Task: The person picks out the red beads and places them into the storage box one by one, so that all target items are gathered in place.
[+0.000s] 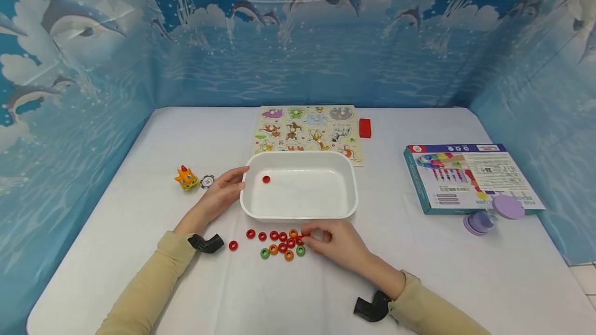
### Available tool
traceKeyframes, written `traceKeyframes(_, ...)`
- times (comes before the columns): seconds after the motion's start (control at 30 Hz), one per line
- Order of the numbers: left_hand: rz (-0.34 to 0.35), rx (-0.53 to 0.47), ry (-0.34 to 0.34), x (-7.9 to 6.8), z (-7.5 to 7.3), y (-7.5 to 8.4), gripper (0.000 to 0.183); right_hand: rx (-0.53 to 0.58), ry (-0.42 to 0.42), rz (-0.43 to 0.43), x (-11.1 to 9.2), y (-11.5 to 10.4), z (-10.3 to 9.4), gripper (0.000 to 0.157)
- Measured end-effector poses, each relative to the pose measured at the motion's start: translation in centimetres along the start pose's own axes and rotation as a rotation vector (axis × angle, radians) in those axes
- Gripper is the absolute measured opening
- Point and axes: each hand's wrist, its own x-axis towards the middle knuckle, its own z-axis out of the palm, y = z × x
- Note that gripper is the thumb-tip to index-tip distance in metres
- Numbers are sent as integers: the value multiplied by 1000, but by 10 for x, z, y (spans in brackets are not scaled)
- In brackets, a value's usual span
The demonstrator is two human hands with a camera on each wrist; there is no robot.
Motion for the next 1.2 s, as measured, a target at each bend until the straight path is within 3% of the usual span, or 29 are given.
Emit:
traceKeyframes(0.13, -4, -3, 1, 0, 0, -1, 46, -118, 103, -39, -1, 9, 11, 21)
traceKeyframes(0.3, -1, 6, 7, 0, -1, -2, 47, -183, 150, -42, -1, 13, 16, 23)
traceKeyframes(1.2, 3, -1, 4, 0, -1, -4, 51, -224, 180, 71, -4, 9, 18, 20)
